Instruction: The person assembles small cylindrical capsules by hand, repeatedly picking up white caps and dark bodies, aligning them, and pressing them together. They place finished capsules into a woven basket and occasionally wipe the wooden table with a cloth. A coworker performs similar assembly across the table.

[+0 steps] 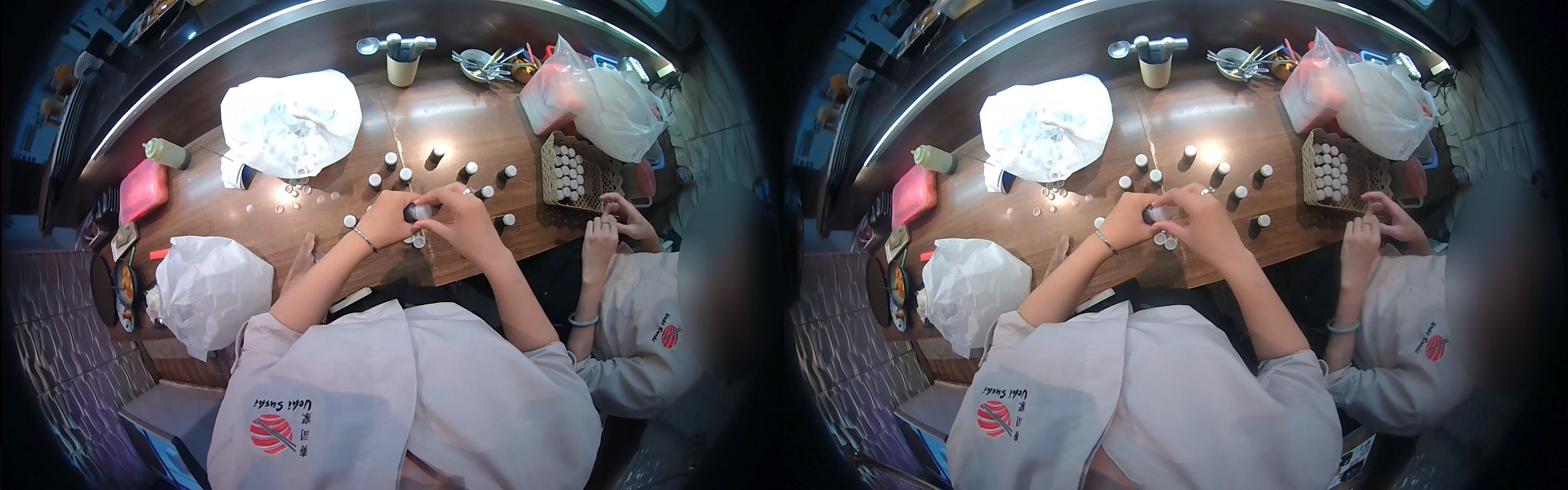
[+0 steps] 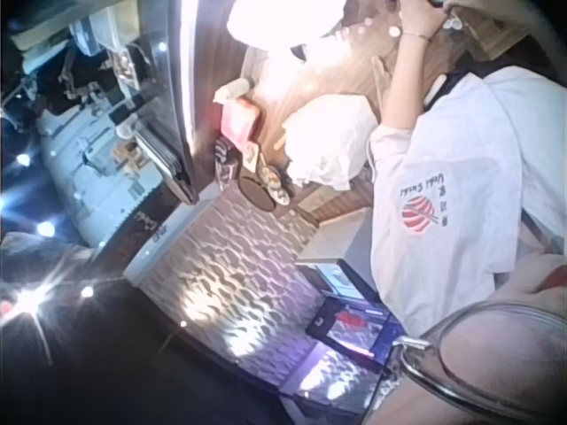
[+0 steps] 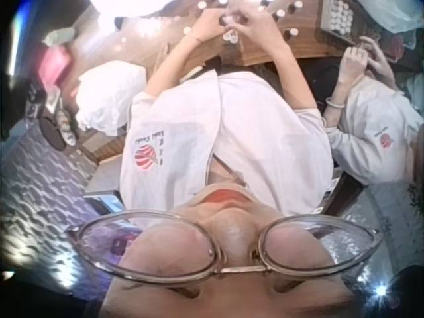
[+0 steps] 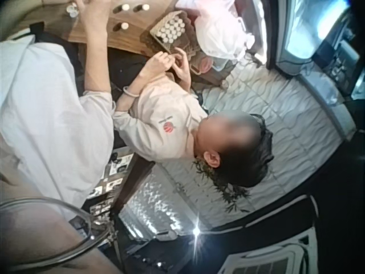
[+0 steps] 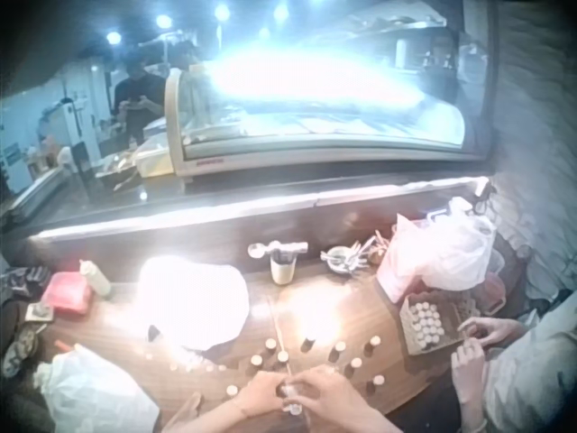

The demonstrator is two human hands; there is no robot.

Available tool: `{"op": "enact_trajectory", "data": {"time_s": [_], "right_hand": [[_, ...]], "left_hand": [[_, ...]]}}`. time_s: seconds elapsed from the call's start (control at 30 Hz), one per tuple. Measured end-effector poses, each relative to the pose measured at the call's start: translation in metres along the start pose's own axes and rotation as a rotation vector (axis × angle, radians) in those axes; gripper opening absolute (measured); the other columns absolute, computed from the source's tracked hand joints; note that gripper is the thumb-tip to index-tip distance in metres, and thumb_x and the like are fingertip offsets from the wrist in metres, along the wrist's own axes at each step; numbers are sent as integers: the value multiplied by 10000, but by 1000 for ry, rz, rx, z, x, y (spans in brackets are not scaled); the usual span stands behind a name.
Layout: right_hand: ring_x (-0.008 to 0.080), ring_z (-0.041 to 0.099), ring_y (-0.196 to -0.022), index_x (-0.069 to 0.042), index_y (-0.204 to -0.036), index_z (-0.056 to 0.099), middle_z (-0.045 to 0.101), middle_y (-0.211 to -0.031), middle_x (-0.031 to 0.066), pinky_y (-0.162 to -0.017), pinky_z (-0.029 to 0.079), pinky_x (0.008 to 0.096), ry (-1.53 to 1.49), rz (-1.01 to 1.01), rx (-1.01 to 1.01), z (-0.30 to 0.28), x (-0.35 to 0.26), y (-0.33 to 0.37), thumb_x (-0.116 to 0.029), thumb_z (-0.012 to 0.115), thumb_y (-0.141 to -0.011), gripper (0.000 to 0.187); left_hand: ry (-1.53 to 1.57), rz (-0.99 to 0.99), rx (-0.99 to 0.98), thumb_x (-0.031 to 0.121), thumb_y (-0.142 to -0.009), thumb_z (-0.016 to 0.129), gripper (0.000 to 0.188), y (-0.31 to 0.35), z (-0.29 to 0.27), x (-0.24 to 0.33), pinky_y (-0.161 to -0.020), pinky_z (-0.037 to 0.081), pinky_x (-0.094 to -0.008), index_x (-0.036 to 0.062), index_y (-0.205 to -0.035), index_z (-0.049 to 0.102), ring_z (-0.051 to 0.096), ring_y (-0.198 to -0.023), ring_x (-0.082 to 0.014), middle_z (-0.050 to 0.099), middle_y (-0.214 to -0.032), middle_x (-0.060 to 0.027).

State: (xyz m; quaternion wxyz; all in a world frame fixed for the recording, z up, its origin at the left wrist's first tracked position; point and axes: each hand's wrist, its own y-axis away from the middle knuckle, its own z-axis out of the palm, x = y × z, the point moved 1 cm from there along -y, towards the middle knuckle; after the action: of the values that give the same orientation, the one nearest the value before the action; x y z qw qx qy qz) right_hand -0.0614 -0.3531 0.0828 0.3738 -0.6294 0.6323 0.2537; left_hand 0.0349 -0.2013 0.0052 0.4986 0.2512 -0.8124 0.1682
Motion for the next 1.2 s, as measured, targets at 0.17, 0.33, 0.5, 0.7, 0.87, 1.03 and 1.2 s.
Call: {"op": "enact_trajectory", "data": {"time_s": [0.17, 0.33, 0.5, 0.7, 0.87, 1.03, 1.2], "right_hand": [[206, 676, -844, -102, -1020, 744, 720, -912, 41, -730, 546, 318, -75, -359, -131, -16, -18, 5, -48, 809, -737, 294], [222, 668, -764, -77, -978, 753, 704, -854, 66, -679, 530, 332, 13, -295, -283, -32, -46, 8, -95, 819, -741, 246], [229, 651, -716, -33, -860, 698, 679, -815, 89, -641, 511, 341, 256, -72, -244, -26, -59, 21, -269, 826, -768, 283], [257, 663, -746, -67, -941, 679, 660, -799, 86, -658, 514, 353, 261, -171, -107, -32, -71, 22, -315, 796, -805, 306], [285, 674, -785, -89, -1041, 672, 678, -876, 98, -689, 535, 373, 149, -336, -176, -29, -58, 30, -307, 755, -846, 304], [299, 673, -710, -81, -912, 640, 676, -836, 86, -630, 534, 400, 320, -193, -167, 1, -52, 41, -370, 700, -882, 297], [282, 660, -630, -84, -874, 651, 659, -730, 87, -566, 516, 393, 339, -487, -108, 2, -49, 35, -369, 683, -868, 286]], "left_hand": [[134, -63, -302, 115, -766, 762, 185, 17, -14, 38, -652, 502, -334, -13, -842, 654, 599, -645, -242, 689, -776, -154], [160, -109, -377, 83, -768, 717, 116, 33, -24, 74, -687, 499, -315, 2, -825, 657, 626, -698, -176, 689, -769, -118], [158, -34, -187, 113, -775, 724, 166, 46, -6, 77, -704, 521, -346, 7, -896, 683, 653, -730, -259, 699, -804, -142], [106, -115, -162, 138, -771, 723, 186, 50, -16, 81, -632, 489, -342, -21, -834, 650, 591, -620, -239, 640, -707, -168], [256, -74, -230, 145, -768, 742, 204, 54, -22, 75, -621, 469, -322, -27, -830, 650, 539, -610, -179, 633, -684, -111], [192, -121, -204, 136, -749, 761, 236, 63, -15, 73, -680, 492, -310, -33, -881, 663, 584, -697, -149, 659, -744, -103], [363, -172, -424, 127, -746, 766, 236, 69, -16, 62, -726, 508, -324, -30, -882, 655, 609, -742, -157, 675, -779, -89]]}}
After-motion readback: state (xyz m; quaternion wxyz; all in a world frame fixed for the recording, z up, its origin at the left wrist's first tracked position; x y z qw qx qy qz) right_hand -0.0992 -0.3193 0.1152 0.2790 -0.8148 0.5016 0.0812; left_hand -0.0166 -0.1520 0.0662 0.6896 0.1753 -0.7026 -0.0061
